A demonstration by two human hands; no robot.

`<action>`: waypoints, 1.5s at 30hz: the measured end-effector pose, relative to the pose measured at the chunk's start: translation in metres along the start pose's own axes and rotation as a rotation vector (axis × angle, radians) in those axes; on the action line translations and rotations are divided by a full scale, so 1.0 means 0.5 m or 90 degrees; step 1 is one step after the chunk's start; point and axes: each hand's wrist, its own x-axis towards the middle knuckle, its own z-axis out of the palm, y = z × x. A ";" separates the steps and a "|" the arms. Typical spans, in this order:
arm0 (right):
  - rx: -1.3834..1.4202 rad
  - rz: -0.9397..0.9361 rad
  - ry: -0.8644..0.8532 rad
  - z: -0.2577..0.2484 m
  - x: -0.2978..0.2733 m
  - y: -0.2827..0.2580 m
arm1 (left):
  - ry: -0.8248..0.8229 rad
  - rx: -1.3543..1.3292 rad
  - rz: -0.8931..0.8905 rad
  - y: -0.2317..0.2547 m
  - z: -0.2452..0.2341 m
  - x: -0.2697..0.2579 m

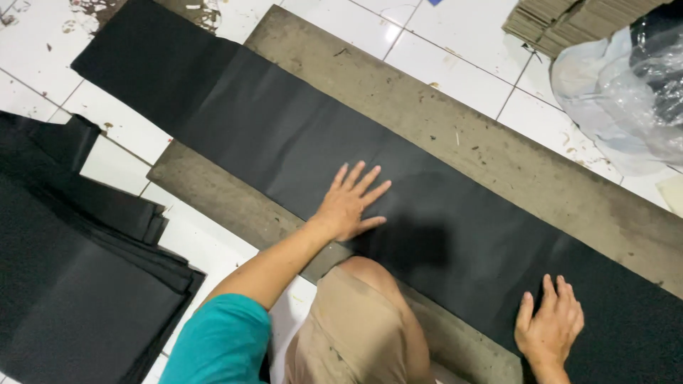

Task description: Smoothing and folding long strips of black leather material on the floor of a workshop.

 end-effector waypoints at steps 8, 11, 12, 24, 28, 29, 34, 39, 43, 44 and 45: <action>0.035 -0.006 0.033 -0.019 0.010 -0.015 | 0.026 0.110 -0.183 -0.062 0.003 0.047; 0.034 -0.003 0.032 -0.006 0.004 -0.005 | -0.006 0.064 -0.116 -0.062 0.002 0.139; 0.034 -0.001 0.033 -0.003 0.002 -0.009 | -0.005 0.064 -0.114 -0.067 0.014 0.164; 0.072 0.005 -0.009 -0.006 -0.002 0.008 | -0.054 0.020 -0.175 -0.078 0.046 0.154; 0.006 -0.038 -0.092 0.028 -0.002 0.031 | -0.069 0.072 -0.314 -0.173 0.012 0.080; -0.064 -0.045 -0.150 0.047 -0.009 0.045 | -0.090 0.097 -0.370 -0.203 0.002 0.055; -0.088 -0.070 -0.129 0.081 -0.014 0.064 | -0.041 0.071 -0.606 -0.370 -0.079 -0.006; -0.081 -0.069 -0.109 0.085 -0.017 0.069 | -0.044 0.040 -0.806 -0.464 -0.110 -0.028; -0.077 -0.064 -0.126 0.061 -0.011 0.049 | -0.079 -0.018 -0.876 -0.492 -0.133 -0.018; -0.016 -0.084 -0.091 0.041 -0.006 0.036 | -0.115 -0.036 -0.900 -0.495 -0.143 -0.009; -0.022 -0.065 -0.091 0.031 0.002 0.020 | -0.123 -0.037 -0.882 -0.505 -0.132 -0.018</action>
